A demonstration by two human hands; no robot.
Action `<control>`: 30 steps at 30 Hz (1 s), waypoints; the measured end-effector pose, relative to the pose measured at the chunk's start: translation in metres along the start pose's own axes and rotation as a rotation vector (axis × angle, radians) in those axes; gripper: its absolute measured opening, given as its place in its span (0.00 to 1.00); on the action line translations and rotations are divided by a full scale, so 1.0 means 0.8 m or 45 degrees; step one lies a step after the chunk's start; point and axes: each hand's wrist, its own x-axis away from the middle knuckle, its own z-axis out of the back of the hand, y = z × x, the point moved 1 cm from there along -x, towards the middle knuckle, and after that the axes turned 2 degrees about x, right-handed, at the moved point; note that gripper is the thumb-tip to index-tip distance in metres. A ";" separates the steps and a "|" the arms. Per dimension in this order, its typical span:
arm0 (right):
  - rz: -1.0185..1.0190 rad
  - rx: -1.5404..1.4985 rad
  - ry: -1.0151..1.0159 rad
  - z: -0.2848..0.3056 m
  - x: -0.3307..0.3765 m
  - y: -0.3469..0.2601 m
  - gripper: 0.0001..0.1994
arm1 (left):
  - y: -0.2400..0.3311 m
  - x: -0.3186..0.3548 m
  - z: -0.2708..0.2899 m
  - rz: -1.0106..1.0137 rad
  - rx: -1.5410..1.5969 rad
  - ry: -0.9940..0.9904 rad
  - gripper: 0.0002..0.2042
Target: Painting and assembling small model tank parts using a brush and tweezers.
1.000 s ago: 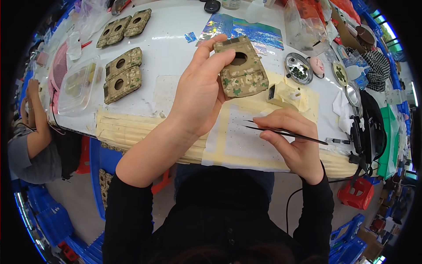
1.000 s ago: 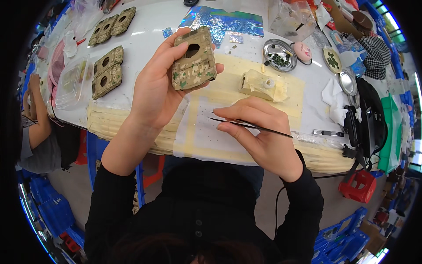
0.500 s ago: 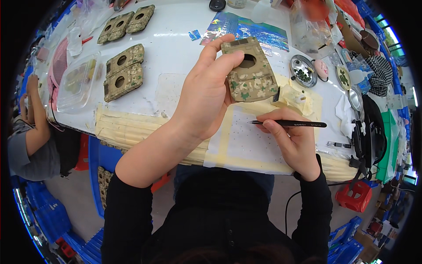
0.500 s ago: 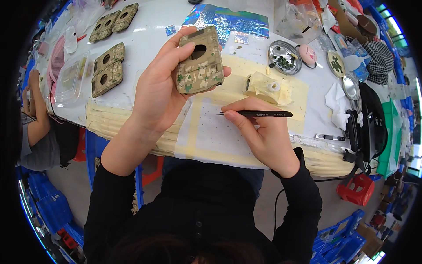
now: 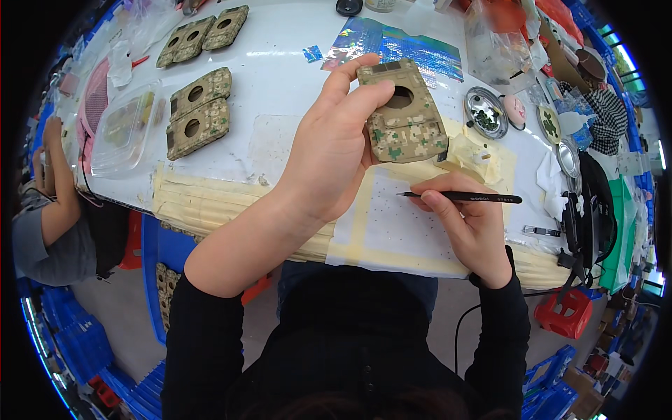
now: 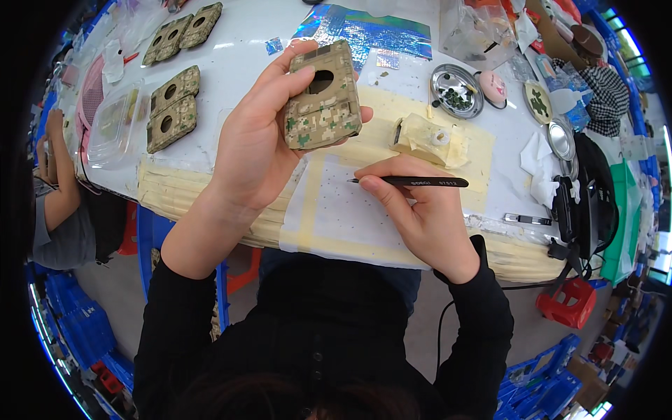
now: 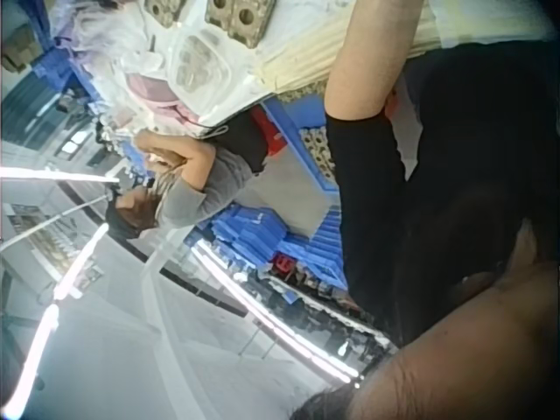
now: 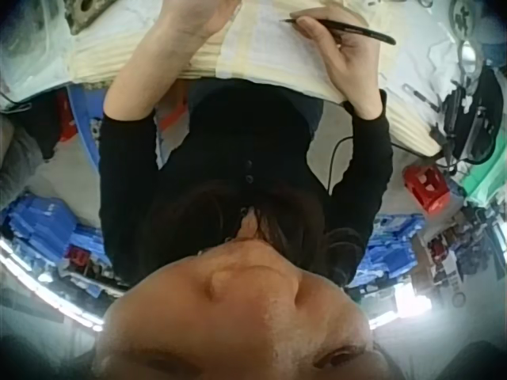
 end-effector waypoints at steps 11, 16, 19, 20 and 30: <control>0.023 -0.002 -0.013 0.000 -0.001 0.000 0.05 | 0.000 0.000 0.001 0.016 -0.005 -0.003 0.18; 0.038 0.027 -0.030 0.002 -0.001 -0.001 0.05 | 0.001 0.000 0.000 0.011 -0.018 -0.003 0.18; 0.038 0.017 -0.027 0.001 -0.001 -0.001 0.05 | 0.001 0.000 0.001 0.010 -0.007 -0.011 0.18; 0.035 0.010 -0.024 0.000 -0.001 -0.001 0.05 | 0.001 0.000 0.001 0.011 -0.003 -0.009 0.18; 0.035 0.037 -0.010 0.000 -0.001 -0.007 0.05 | 0.002 0.002 0.000 0.016 0.017 -0.005 0.19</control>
